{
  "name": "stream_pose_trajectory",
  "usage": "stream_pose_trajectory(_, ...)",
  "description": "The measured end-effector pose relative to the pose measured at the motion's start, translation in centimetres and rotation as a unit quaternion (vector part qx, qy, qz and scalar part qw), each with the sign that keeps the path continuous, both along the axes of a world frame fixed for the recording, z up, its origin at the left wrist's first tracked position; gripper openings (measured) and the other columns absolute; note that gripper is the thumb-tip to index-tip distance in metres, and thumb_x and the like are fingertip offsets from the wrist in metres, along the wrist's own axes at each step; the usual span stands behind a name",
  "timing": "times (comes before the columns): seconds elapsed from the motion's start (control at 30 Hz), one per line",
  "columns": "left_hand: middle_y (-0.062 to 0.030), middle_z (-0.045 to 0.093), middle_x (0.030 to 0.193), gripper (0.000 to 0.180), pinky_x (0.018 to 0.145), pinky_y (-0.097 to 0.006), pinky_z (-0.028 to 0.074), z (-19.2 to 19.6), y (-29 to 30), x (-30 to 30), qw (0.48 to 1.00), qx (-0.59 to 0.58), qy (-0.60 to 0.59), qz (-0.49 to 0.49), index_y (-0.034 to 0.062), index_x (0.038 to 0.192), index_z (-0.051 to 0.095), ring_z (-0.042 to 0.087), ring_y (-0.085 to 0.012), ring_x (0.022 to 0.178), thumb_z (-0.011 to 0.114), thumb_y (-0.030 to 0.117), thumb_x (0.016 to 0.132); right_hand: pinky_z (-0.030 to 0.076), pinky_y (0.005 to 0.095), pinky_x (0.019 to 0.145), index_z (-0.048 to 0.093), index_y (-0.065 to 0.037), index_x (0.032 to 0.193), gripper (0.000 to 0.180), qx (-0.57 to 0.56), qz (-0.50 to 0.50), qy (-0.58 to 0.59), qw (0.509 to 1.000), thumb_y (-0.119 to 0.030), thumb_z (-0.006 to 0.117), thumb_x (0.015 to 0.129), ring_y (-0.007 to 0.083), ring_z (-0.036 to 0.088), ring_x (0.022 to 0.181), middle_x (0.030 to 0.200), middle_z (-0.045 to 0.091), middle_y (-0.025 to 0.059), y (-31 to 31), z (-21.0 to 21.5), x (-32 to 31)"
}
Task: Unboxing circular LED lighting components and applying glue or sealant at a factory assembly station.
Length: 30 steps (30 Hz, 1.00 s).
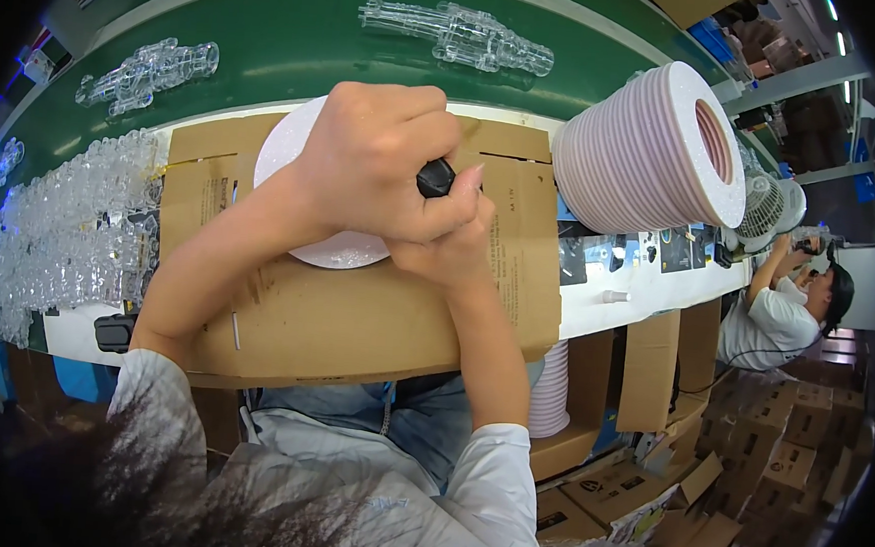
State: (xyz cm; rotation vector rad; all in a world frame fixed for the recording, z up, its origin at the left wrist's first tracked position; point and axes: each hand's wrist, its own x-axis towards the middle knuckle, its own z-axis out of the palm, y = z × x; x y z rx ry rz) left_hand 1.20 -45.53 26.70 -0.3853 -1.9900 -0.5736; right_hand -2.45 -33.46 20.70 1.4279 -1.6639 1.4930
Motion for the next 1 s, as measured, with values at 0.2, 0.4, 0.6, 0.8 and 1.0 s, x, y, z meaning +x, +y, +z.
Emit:
stream_pose_trajectory(0.2, -0.0033, 0.038, 0.049, 0.026, 0.034, -0.03, 0.028, 0.2, 0.1, 0.0, 1.0, 0.005, 0.006, -0.001, 0.0074, 0.052, 0.047, 0.038, -0.0184, 0.038, 0.067, 0.022, 0.059, 0.042, 0.0278, 0.045, 0.053, -0.005, 0.088, 0.028, 0.006, 0.01, -0.001, 1.0, -0.008, 0.071, 0.067, 0.0197, 0.057, 0.053, 0.069, 0.057, 0.0035, 0.2, 0.1, -0.2)
stream_pose_trajectory(0.4, -0.0034, 0.039, 0.05, 0.025, 0.034, -0.03, 0.029, -0.1, 0.1, -0.2, 1.0, 0.012, 0.006, -0.004, 0.0076, 0.052, 0.048, 0.038, -0.0187, 0.038, 0.067, 0.022, 0.058, 0.042, 0.0275, 0.045, 0.051, -0.004, 0.096, 0.037, -0.001, 0.003, 0.003, 1.0, -0.01, 0.073, 0.067, 0.0199, 0.057, 0.052, 0.068, 0.057, 0.0038, 0.2, -0.3, -0.5)
stream_pose_trajectory(0.6, -0.0036, 0.04, 0.051, 0.024, 0.036, -0.03, 0.031, 0.4, 0.4, 0.1, 1.0, 0.014, -0.007, 0.004, 0.0078, 0.054, 0.049, 0.04, -0.0196, 0.04, 0.067, 0.023, 0.058, 0.041, 0.0307, 0.049, 0.052, -0.004, 0.098, 0.044, 0.023, -0.02, 0.001, 1.0, -0.015, 0.076, 0.063, 0.0212, 0.056, 0.056, 0.073, 0.057, 0.0038, 0.9, -0.9, -0.6)
stream_pose_trajectory(0.8, -0.0042, 0.039, 0.052, 0.027, 0.037, -0.03, 0.032, 1.5, 1.6, 1.4, 1.0, -0.023, -0.016, -0.01, 0.007, 0.055, 0.048, 0.042, -0.0204, 0.041, 0.067, 0.025, 0.058, 0.038, 0.0323, 0.053, 0.053, -0.005, 0.097, 0.045, 0.075, -0.043, 0.007, 0.996, -0.02, 0.076, 0.061, 0.0215, 0.054, 0.059, 0.076, 0.056, 0.0031, 1.8, -1.3, -0.4)
stream_pose_trajectory(1.0, -0.0042, 0.039, 0.048, 0.027, 0.034, -0.03, 0.031, 0.7, 1.2, 1.1, 0.999, -0.025, -0.037, 0.016, 0.0075, 0.049, 0.045, 0.04, -0.02, 0.038, 0.067, 0.021, 0.059, 0.035, 0.0328, 0.055, 0.054, -0.006, 0.096, 0.045, 0.111, -0.053, 0.005, 0.992, -0.024, 0.076, 0.061, 0.0214, 0.052, 0.06, 0.078, 0.055, 0.0027, 2.2, -1.0, 0.0)
